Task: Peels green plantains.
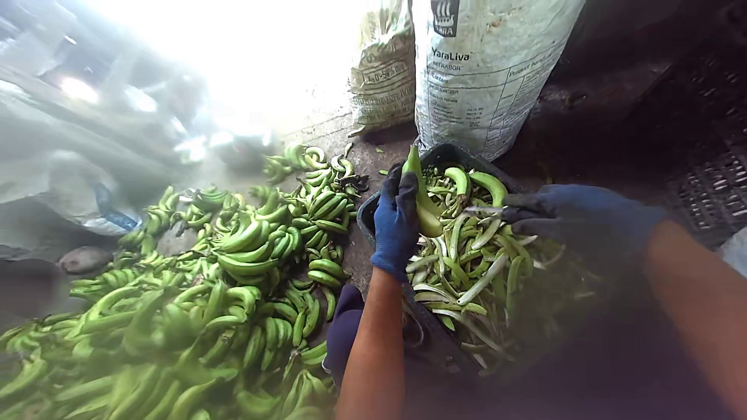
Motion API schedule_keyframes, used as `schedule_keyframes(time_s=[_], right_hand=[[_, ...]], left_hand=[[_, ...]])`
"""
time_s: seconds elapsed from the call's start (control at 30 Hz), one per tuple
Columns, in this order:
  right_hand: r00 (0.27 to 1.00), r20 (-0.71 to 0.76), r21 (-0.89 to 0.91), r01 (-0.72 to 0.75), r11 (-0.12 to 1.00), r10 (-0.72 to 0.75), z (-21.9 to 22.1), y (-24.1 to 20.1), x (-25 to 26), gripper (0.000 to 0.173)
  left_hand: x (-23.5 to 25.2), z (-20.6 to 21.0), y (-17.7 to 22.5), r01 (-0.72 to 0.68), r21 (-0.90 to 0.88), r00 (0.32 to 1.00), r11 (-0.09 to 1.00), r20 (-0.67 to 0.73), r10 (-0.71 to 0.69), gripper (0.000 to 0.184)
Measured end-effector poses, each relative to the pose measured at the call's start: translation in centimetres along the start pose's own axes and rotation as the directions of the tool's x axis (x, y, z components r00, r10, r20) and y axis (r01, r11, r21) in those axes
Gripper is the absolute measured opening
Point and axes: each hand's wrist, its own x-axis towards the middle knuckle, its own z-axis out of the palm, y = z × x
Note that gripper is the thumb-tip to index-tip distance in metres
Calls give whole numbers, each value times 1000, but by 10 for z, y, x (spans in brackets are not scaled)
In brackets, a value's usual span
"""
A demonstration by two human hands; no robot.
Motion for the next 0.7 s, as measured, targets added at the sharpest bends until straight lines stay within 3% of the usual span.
schedule_keyframes(time_s=[0.1, 0.13, 0.2, 0.27, 0.33, 0.4, 0.43, 0.5, 0.6, 0.7], right_hand=[[984, -176, 166, 44, 985, -15, -7, -15, -14, 49], [965, -256, 204, 114, 972, -59, -5, -23, -16, 52], [913, -384, 180, 218, 959, -135, 2, -33, -14, 57], [889, -422, 119, 249, 961, -178, 2, -35, -9, 59], [928, -338, 9, 168, 986, -155, -4, -24, -3, 56], [975, -221, -131, -6, 991, -23, -11, -10, 1, 54], [978, -204, -160, -66, 985, 32, -13, -5, 1, 52], [967, -252, -40, -50, 998, 38, -13, -7, -6, 51], [914, -386, 159, 199, 967, -125, -3, -28, -15, 52], [867, -398, 197, 400, 895, -300, 26, -36, -8, 52]], left_hand=[[0, -4, 2, 29, -333, 991, 943, 134, 17, 44], [-1, -2, 5, 30, -336, 989, 942, 144, 20, 43], [-3, 2, 12, -11, -107, 991, 994, 129, 25, 51], [-2, 6, 15, -169, 173, 981, 970, 124, 149, 57], [-1, 9, 13, -237, 287, 971, 928, 109, 214, 59], [0, 6, 13, -193, 289, 981, 938, 83, 176, 59], [1, 5, 13, -155, 249, 988, 956, 61, 144, 58], [1, 5, 10, -42, 64, 999, 997, 33, 40, 56], [-1, 8, 9, 51, -256, 995, 965, 95, -27, 50], [-4, 16, 8, 27, -443, 995, 896, 98, 18, 44]])
